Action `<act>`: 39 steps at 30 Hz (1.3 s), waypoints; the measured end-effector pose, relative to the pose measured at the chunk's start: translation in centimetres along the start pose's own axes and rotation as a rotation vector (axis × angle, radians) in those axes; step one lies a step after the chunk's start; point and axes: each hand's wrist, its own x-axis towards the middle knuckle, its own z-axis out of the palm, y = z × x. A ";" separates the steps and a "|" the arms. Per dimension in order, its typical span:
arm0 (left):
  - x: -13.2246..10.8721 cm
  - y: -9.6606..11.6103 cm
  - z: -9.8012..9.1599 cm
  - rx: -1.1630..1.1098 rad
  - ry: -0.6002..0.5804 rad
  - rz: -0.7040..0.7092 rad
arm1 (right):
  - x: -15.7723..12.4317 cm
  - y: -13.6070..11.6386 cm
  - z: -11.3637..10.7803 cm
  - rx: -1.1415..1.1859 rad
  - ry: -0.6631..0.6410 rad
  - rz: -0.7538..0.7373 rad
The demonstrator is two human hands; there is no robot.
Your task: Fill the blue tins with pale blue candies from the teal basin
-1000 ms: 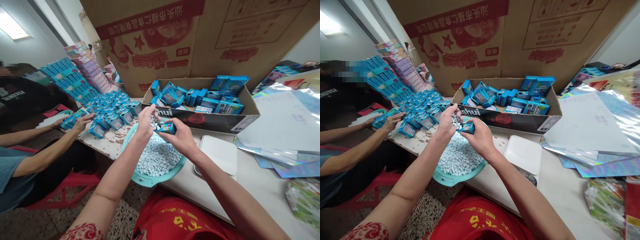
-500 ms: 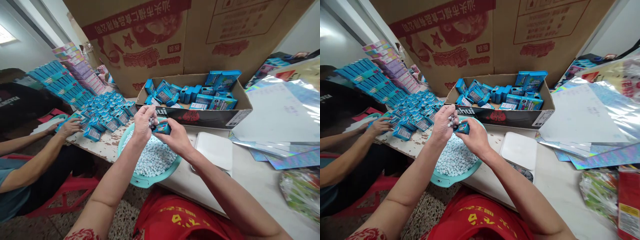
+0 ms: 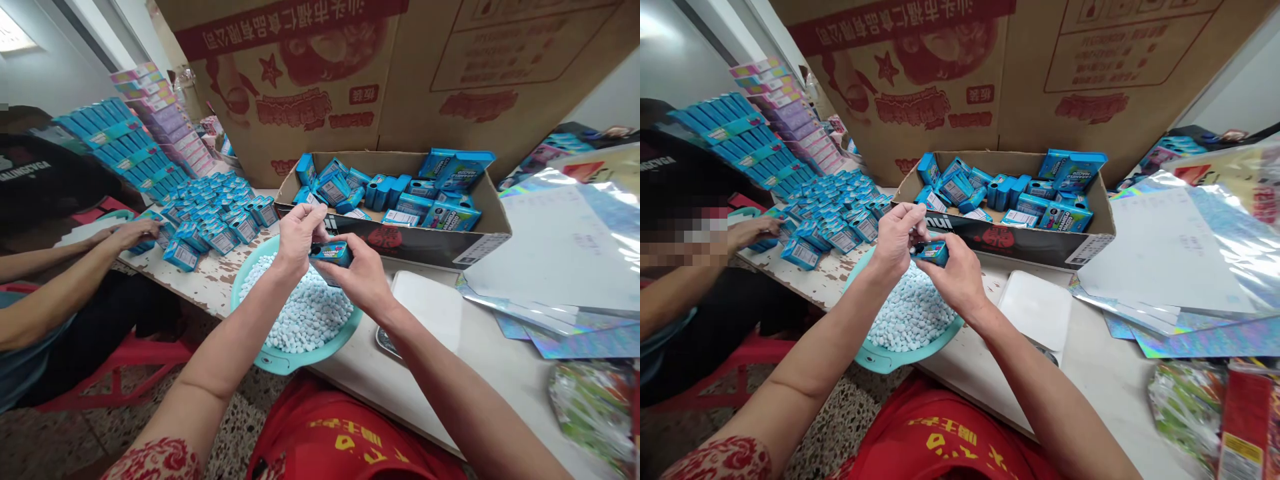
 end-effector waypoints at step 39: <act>2.6 -9.5 -9.2 1.672 -0.425 -0.066 | -11.8 4.4 -9.6 0.347 0.412 0.224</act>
